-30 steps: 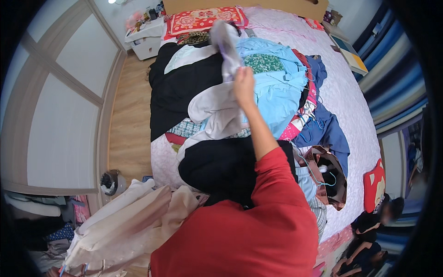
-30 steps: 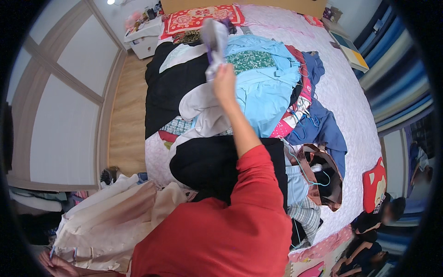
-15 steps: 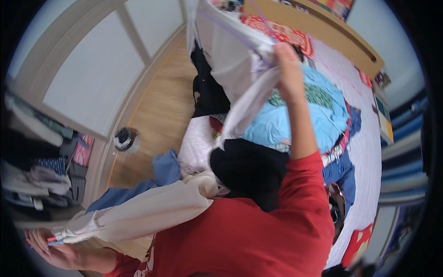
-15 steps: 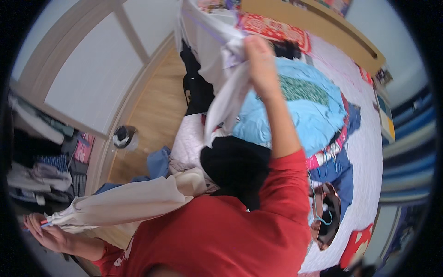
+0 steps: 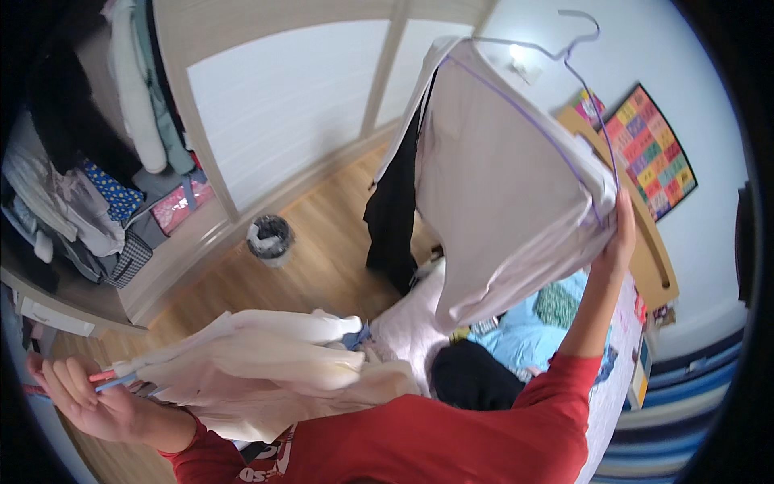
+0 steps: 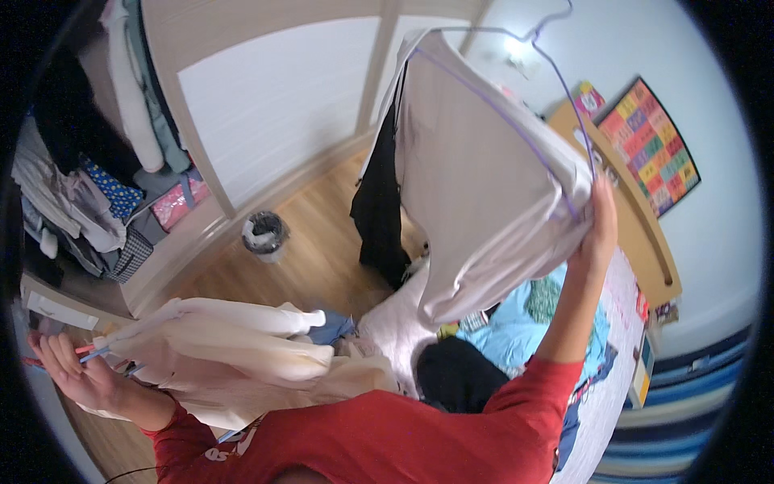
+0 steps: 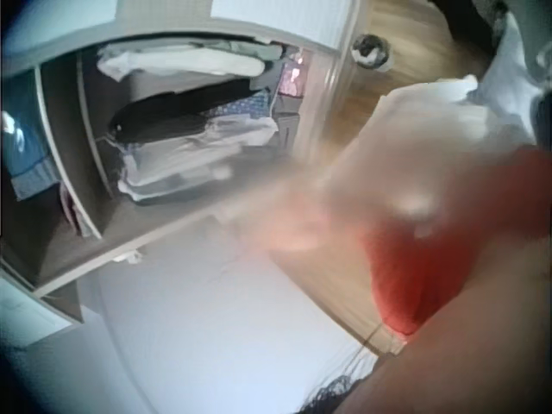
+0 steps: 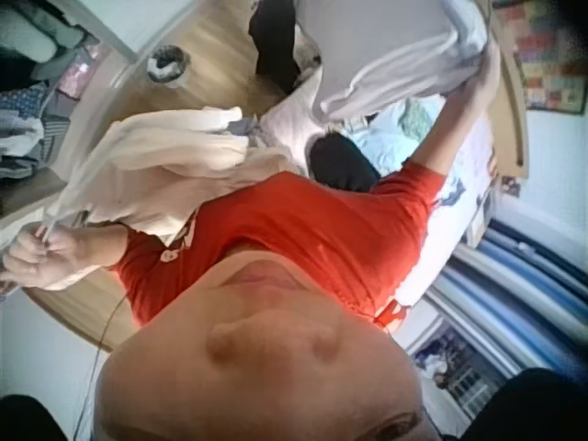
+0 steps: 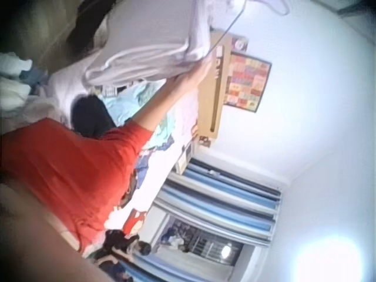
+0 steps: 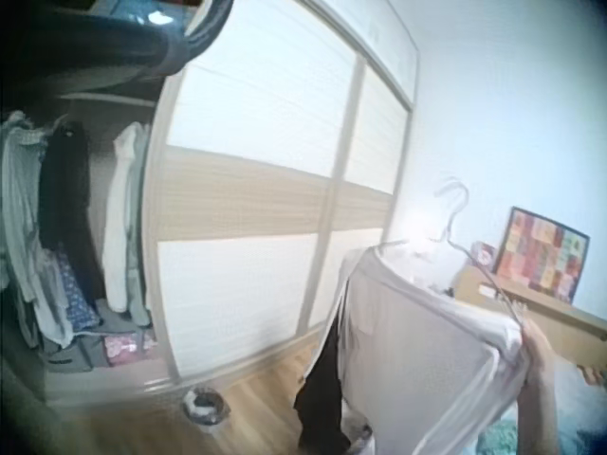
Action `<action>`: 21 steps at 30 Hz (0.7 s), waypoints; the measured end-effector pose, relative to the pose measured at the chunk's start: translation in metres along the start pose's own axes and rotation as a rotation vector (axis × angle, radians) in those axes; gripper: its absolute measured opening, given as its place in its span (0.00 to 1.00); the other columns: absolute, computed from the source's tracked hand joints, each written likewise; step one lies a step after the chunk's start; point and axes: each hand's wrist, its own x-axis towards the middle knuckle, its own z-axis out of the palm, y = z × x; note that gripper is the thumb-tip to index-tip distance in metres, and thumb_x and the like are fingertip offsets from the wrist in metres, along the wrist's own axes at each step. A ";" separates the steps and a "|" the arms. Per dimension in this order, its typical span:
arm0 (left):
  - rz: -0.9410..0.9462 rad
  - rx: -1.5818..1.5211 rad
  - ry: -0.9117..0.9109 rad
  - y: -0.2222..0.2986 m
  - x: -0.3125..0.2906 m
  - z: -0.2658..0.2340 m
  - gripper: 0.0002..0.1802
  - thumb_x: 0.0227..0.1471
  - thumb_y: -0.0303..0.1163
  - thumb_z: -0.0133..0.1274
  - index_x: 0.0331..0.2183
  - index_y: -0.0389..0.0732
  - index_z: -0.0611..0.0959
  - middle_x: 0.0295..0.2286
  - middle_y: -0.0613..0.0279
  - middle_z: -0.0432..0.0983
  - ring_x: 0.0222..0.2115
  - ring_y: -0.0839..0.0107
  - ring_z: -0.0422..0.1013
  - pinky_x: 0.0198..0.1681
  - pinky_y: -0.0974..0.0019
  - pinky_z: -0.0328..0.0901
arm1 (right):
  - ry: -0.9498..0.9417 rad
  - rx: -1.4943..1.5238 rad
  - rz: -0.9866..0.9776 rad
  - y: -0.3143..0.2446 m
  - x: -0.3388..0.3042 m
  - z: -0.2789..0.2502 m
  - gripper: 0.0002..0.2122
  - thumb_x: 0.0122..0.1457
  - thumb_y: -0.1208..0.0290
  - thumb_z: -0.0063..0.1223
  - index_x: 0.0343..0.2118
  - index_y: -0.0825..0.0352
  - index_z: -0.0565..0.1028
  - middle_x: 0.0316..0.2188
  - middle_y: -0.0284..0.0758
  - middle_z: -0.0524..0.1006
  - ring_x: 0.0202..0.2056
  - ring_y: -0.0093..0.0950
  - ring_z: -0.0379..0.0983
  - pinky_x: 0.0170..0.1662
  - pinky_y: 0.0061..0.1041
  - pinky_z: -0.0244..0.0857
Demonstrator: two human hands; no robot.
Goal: The person sits on a bed and picks up various garments from a pile, including a black hoodie, a white shirt, and a pair of pants. They place each item onto a hanger and then hang the hangers in a closet.
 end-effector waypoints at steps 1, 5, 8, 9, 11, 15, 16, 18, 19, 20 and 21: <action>0.005 0.061 0.037 -0.003 0.016 -0.003 0.09 0.56 0.27 0.30 0.35 0.30 0.62 0.13 0.67 0.52 0.11 0.81 0.46 0.13 0.79 0.45 | 0.008 0.028 0.013 -0.003 0.000 0.017 0.16 0.56 0.67 0.40 0.44 0.71 0.66 0.42 0.36 0.69 0.43 0.26 0.65 0.47 0.24 0.58; 0.028 0.058 0.011 0.004 0.079 0.003 0.13 0.56 0.26 0.30 0.42 0.30 0.62 0.12 0.69 0.51 0.09 0.84 0.44 0.11 0.80 0.44 | 0.148 0.076 -0.056 -0.028 0.009 0.088 0.15 0.55 0.68 0.41 0.42 0.73 0.66 0.40 0.38 0.69 0.42 0.25 0.65 0.45 0.24 0.57; 0.026 0.134 0.076 0.012 0.126 0.022 0.15 0.57 0.28 0.29 0.44 0.33 0.64 0.12 0.70 0.52 0.09 0.85 0.45 0.11 0.81 0.44 | 0.009 0.102 -0.073 -0.063 0.025 0.107 0.17 0.55 0.69 0.40 0.45 0.74 0.63 0.41 0.39 0.68 0.43 0.26 0.64 0.48 0.26 0.55; 0.018 0.131 0.049 0.018 0.143 0.029 0.15 0.57 0.28 0.29 0.44 0.34 0.64 0.12 0.71 0.52 0.09 0.85 0.45 0.11 0.81 0.44 | 0.060 0.121 -0.095 -0.075 0.029 0.118 0.17 0.55 0.69 0.40 0.45 0.75 0.63 0.41 0.39 0.68 0.43 0.27 0.64 0.48 0.26 0.55; -0.011 0.159 -0.043 0.037 0.173 0.056 0.17 0.56 0.28 0.29 0.46 0.35 0.64 0.12 0.70 0.53 0.09 0.84 0.46 0.11 0.81 0.46 | 0.048 0.184 -0.114 -0.102 0.045 0.142 0.18 0.54 0.68 0.39 0.45 0.74 0.62 0.42 0.40 0.67 0.44 0.28 0.64 0.49 0.27 0.55; -0.081 0.240 -0.038 0.080 0.222 0.084 0.17 0.55 0.26 0.30 0.46 0.35 0.66 0.13 0.67 0.56 0.07 0.83 0.47 0.11 0.81 0.50 | -0.204 0.395 -0.127 -0.147 0.078 0.169 0.17 0.57 0.66 0.35 0.47 0.71 0.64 0.44 0.38 0.68 0.45 0.27 0.64 0.49 0.27 0.56; -0.097 0.274 0.002 0.093 0.233 0.093 0.17 0.55 0.26 0.31 0.45 0.34 0.66 0.13 0.65 0.57 0.07 0.83 0.47 0.11 0.81 0.50 | -0.201 0.426 -0.108 -0.157 0.086 0.182 0.17 0.57 0.66 0.34 0.46 0.71 0.64 0.43 0.38 0.69 0.43 0.28 0.65 0.48 0.28 0.58; -0.124 0.316 0.061 0.118 0.257 0.098 0.17 0.54 0.26 0.31 0.45 0.34 0.66 0.13 0.63 0.59 0.06 0.83 0.48 0.10 0.81 0.51 | -0.228 0.478 -0.092 -0.171 0.105 0.201 0.17 0.57 0.66 0.34 0.46 0.70 0.64 0.42 0.38 0.69 0.42 0.28 0.66 0.46 0.28 0.60; -0.134 0.334 0.078 0.133 0.268 0.097 0.17 0.55 0.26 0.31 0.45 0.33 0.66 0.14 0.62 0.60 0.06 0.84 0.48 0.09 0.81 0.51 | -0.240 0.503 -0.083 -0.176 0.113 0.210 0.17 0.57 0.65 0.34 0.45 0.70 0.65 0.41 0.38 0.70 0.41 0.28 0.67 0.46 0.28 0.60; -0.150 0.324 0.077 0.150 0.281 0.097 0.17 0.55 0.26 0.32 0.45 0.33 0.66 0.14 0.62 0.60 0.05 0.84 0.49 0.09 0.81 0.51 | -0.092 0.476 -0.066 -0.182 0.119 0.225 0.17 0.57 0.64 0.33 0.44 0.70 0.65 0.40 0.39 0.70 0.39 0.29 0.68 0.43 0.28 0.62; -0.172 0.324 0.068 0.170 0.291 0.097 0.17 0.54 0.26 0.32 0.47 0.34 0.65 0.14 0.63 0.60 0.04 0.85 0.48 0.08 0.81 0.50 | -0.140 0.507 -0.049 -0.182 0.128 0.233 0.18 0.57 0.64 0.33 0.45 0.70 0.64 0.41 0.39 0.69 0.40 0.29 0.67 0.44 0.28 0.61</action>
